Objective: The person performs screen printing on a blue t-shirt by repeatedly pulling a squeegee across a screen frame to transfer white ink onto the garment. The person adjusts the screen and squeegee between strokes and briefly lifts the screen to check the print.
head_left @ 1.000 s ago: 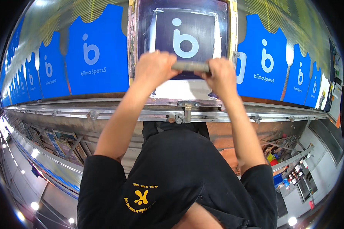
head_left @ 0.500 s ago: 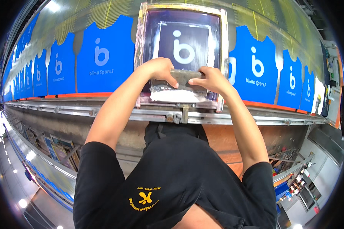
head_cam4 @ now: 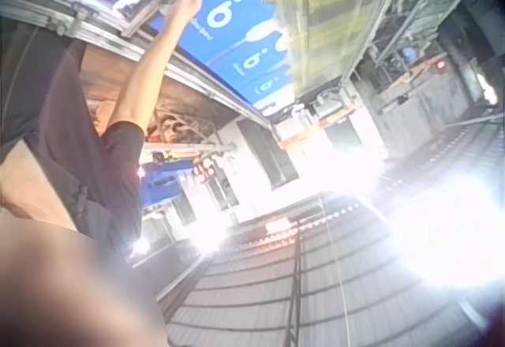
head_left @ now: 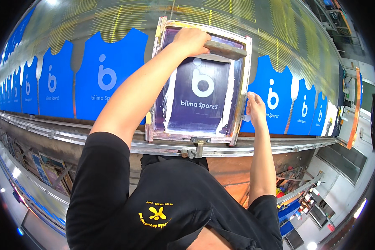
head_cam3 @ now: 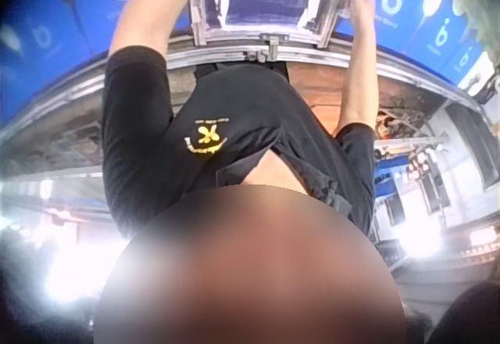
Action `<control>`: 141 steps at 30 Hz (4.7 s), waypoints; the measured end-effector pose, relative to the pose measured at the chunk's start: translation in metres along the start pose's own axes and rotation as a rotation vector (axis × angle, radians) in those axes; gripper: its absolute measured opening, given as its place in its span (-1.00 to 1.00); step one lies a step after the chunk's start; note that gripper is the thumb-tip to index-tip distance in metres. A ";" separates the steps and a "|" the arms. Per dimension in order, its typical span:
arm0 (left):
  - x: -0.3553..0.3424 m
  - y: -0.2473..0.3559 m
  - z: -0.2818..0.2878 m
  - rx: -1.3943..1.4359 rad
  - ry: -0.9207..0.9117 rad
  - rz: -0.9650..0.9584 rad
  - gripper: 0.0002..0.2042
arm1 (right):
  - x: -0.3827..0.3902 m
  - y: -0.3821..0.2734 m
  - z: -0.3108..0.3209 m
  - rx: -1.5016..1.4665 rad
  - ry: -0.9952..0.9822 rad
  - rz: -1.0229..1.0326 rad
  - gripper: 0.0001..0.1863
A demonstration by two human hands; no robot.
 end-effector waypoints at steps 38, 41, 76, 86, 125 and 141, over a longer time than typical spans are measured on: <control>0.478 -0.041 0.069 -0.031 0.086 0.004 -0.67 | 0.144 -0.001 -0.366 -0.171 0.133 0.398 -0.76; 0.457 -0.077 0.090 -0.027 0.083 -0.026 -0.73 | 0.152 -0.005 -0.379 -0.062 0.194 0.339 -0.74; 0.399 -0.135 0.068 -0.125 -0.084 0.052 -0.72 | 0.220 -0.037 -0.451 0.930 0.123 1.081 -0.66; 0.517 -0.020 0.046 -0.041 -0.007 0.133 -0.46 | 0.316 0.067 -0.416 0.966 -0.031 1.035 -0.55; 0.289 -0.225 0.132 -0.088 -0.053 0.106 -0.54 | 0.152 -0.169 -0.466 0.889 0.173 1.134 -0.52; 0.449 -0.085 0.070 0.016 -0.033 0.147 -0.66 | 0.262 0.000 -0.430 0.859 0.021 1.099 -0.63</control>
Point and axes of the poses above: each hand's wrist, its own x-axis away from the middle knuckle, its own z-axis out of the back of the hand, y = z × x, the point moved 3 cm from there along -x, towards the middle knuckle, and after that the axes turned 12 degrees about -z, right-handed, at the moved point
